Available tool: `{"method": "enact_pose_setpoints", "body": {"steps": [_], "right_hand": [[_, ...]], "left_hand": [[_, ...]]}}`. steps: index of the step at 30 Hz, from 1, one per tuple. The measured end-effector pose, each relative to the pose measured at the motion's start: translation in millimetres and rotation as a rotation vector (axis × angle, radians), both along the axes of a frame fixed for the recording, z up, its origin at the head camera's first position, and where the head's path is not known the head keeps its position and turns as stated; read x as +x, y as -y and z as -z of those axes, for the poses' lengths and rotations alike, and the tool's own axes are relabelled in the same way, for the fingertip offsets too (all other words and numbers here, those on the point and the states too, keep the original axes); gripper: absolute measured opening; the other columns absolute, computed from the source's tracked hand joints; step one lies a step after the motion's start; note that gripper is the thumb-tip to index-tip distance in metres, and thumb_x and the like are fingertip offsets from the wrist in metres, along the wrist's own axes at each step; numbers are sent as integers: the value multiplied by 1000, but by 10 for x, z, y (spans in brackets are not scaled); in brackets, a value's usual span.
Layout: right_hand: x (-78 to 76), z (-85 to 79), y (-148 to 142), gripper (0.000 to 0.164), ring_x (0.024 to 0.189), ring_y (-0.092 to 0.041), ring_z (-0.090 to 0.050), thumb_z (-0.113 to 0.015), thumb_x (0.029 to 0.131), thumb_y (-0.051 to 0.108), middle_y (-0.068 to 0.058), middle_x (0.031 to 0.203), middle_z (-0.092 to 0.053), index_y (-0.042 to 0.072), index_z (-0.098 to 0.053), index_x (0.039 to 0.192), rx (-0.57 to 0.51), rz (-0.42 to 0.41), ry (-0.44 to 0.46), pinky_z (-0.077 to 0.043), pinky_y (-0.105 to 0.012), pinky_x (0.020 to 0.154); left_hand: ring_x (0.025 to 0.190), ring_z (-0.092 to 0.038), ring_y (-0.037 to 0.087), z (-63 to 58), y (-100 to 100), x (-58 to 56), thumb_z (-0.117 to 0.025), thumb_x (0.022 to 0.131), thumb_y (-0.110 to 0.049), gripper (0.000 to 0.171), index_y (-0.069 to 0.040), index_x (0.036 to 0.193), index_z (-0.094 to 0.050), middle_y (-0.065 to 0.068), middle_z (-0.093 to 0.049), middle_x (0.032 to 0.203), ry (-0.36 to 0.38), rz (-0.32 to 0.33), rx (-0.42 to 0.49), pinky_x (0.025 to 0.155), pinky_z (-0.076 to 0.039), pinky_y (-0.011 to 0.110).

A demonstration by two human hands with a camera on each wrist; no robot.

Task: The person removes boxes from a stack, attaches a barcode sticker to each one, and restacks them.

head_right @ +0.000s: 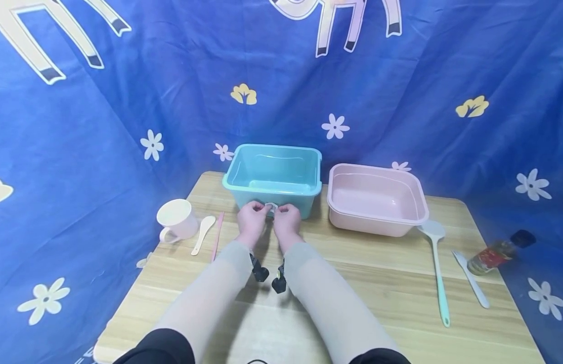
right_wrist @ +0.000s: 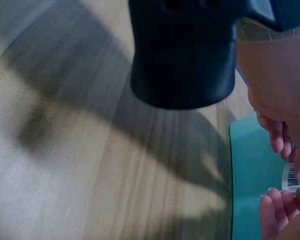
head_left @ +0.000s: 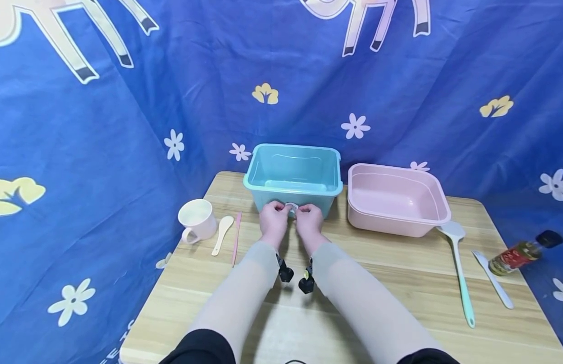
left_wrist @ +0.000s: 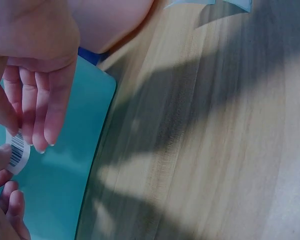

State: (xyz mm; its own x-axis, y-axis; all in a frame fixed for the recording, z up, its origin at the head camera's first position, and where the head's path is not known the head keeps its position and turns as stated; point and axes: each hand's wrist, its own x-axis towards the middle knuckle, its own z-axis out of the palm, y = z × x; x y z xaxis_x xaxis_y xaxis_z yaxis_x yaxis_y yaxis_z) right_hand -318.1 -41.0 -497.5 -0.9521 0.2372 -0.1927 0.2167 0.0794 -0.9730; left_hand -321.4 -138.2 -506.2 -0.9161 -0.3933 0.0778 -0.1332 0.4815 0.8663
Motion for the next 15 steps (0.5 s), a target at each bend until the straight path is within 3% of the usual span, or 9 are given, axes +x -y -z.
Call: {"method": "enact_pose_setpoints", "body": {"steps": [7,15], "right_hand": [[-28,25,8,5,84,-41,-68,-65,93,4,-14,80,-67,0,-66,91,0,18,-2,-52,-28,59],[-61,13,13,8,87,-42,-68,-65,93,4,-23,90,-69,-3,-66,97,-27,16,16,-53,-28,58]], "left_hand": [[74,-58,22,28,-2,-22,-77,86,-31,23,-13,75,-67,0,-63,72,3,-23,-24,68,-46,37],[74,-57,22,40,2,-52,-76,86,-34,26,-13,75,-66,1,-63,74,12,-34,-21,68,-45,36]]}}
